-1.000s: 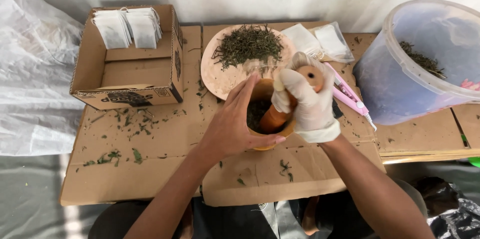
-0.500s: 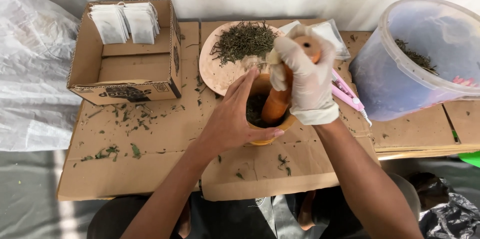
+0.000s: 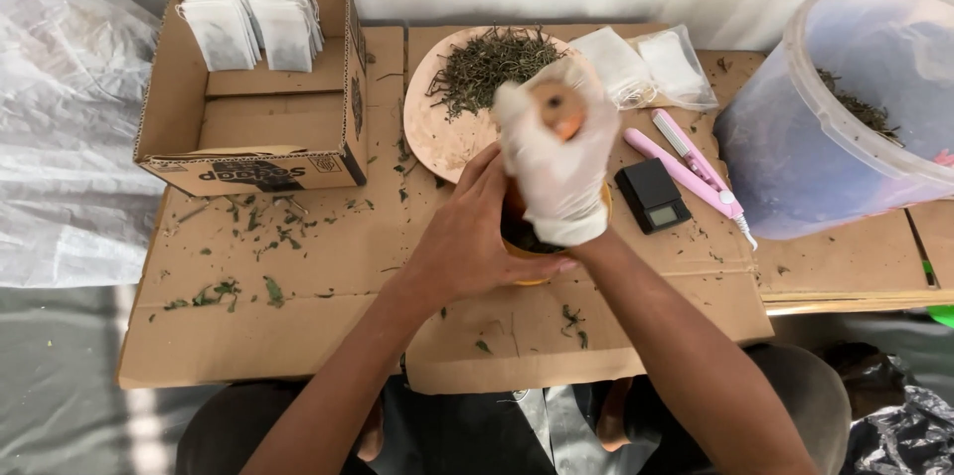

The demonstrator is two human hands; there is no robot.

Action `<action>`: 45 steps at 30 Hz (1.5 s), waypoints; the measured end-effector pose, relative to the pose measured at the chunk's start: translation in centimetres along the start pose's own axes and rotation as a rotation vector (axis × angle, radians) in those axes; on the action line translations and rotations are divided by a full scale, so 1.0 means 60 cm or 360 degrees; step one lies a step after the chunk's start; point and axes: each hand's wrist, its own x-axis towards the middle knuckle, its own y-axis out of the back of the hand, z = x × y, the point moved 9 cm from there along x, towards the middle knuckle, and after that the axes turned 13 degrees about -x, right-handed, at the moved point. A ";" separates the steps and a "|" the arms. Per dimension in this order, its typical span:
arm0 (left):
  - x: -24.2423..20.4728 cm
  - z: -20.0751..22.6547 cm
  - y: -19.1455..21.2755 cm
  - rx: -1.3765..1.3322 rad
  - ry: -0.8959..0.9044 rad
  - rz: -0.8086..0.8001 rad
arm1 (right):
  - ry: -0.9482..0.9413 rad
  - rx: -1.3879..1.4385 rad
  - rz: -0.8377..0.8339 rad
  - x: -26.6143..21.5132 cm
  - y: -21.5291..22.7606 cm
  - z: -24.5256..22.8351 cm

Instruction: Grinding dried tea leaves into a finer consistency using a wooden mortar and pestle.

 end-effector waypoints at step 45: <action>-0.009 0.017 0.007 -0.0198 -0.0052 -0.0013 | -0.0760 0.0665 -0.0104 0.032 0.014 0.075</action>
